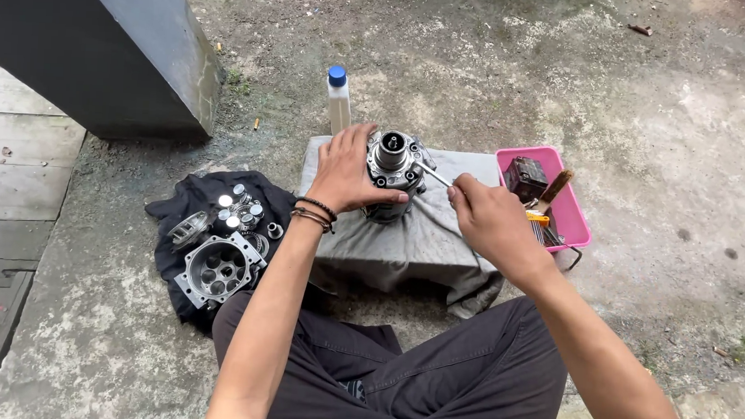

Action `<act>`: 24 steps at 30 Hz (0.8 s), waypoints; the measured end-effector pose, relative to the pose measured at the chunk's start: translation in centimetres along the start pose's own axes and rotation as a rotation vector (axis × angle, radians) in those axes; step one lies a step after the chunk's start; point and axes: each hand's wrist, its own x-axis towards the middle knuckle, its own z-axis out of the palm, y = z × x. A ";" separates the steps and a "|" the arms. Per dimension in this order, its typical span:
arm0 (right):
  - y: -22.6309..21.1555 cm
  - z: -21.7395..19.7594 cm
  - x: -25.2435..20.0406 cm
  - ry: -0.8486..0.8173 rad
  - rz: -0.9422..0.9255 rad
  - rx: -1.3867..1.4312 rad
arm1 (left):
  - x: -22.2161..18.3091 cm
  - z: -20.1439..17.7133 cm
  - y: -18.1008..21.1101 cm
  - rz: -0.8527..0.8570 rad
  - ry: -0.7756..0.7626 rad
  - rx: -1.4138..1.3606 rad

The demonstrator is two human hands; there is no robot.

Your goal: Disassembling and inspecting a mechanical engine component using allen keys and other hand tools

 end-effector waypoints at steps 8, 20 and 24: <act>2.4 -1.6 2.9 0.067 -0.250 -0.098 | 1.8 3.4 -1.5 0.083 0.034 -0.095; 9.3 1.2 12.2 -0.117 -0.484 -0.029 | 1.4 3.5 -0.9 0.086 0.149 -0.099; 11.2 3.2 15.1 -0.162 -0.525 -0.090 | 1.5 3.7 -1.0 0.081 0.164 -0.101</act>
